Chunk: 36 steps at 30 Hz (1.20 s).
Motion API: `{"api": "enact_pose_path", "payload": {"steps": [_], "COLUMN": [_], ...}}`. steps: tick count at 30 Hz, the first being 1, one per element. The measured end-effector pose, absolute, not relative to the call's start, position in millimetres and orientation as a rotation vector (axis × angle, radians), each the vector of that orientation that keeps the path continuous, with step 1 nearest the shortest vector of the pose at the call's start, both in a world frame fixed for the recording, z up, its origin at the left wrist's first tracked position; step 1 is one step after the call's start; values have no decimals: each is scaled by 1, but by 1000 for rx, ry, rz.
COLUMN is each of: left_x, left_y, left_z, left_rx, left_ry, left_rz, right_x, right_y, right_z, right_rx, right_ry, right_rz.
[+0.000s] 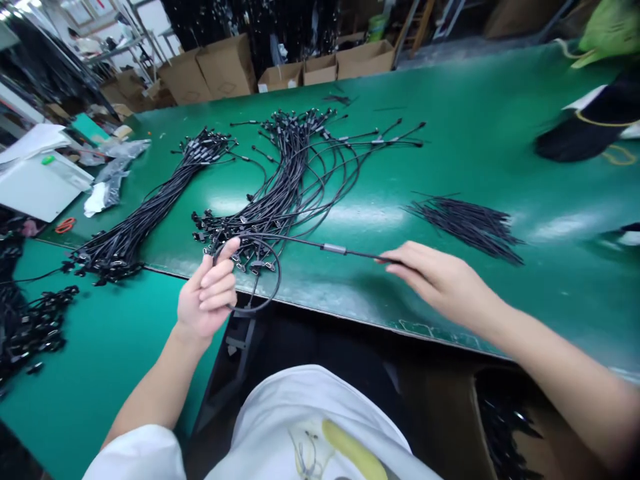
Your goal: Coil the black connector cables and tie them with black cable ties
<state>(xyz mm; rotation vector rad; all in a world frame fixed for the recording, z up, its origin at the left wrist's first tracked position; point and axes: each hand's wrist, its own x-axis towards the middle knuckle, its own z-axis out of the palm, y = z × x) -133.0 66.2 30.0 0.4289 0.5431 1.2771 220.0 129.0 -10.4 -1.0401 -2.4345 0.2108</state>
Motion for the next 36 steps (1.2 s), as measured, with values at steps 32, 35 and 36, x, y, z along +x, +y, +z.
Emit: {"api": "enact_pose_path", "payload": {"steps": [32, 35, 36], "left_x": [-35, -29, -29], "left_y": [64, 60, 60], "left_z": [-30, -33, -33], "left_rx": [330, 323, 337], "left_ry": [781, 762, 747], "left_rz": [1011, 1021, 1030], "right_x": [103, 95, 95], "right_y": [95, 89, 88], "right_z": [-37, -38, -39], "right_rx": [-790, -888, -912], "right_ry": [-495, -590, -640], "right_rz": [1898, 1670, 1650]}}
